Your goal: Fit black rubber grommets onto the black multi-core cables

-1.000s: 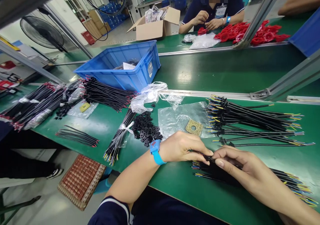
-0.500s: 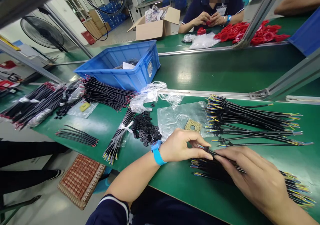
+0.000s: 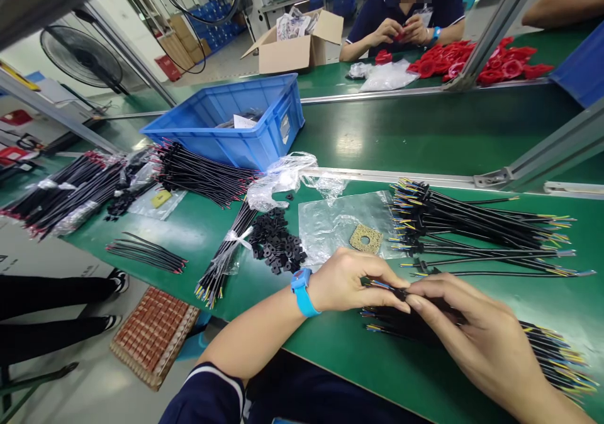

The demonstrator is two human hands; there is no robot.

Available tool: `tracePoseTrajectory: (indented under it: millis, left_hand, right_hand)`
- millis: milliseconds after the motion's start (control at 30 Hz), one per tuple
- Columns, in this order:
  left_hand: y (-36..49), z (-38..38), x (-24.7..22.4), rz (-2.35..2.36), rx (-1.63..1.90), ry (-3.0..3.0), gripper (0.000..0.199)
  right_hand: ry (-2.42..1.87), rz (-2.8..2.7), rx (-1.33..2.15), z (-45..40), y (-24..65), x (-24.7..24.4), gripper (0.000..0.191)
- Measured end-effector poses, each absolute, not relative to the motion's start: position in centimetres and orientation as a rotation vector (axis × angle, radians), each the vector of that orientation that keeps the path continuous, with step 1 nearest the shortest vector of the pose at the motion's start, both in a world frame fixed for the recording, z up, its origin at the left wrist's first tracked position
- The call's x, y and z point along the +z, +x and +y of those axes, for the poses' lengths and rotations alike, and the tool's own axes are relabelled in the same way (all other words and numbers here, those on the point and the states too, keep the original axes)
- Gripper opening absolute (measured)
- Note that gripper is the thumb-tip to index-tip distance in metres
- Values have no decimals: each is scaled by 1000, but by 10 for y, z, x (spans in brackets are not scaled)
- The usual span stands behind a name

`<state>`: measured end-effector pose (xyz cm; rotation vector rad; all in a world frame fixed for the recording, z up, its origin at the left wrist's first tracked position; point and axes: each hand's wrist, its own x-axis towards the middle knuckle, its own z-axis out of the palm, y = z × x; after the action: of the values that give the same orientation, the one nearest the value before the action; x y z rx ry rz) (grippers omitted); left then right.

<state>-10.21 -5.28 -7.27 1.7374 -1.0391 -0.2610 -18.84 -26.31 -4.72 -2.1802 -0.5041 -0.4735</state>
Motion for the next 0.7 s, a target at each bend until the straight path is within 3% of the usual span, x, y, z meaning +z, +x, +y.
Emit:
tracePoseTrajectory:
  millis: [267, 500, 700]
  left_hand:
    - [-102, -53, -77, -1056, -200, 1739, 28]
    - [-104, -55, -77, -1039, -202, 1775, 29]
    - [-104, -58, -71, -939, -228, 1690, 35]
  right_hand:
    - [-2074, -395, -390, -258, -187, -45, 17]
    - [-2099, -354, -336, -259, -186, -45, 35]
    - [-2219, -521, -569, -269, -184, -48, 11]
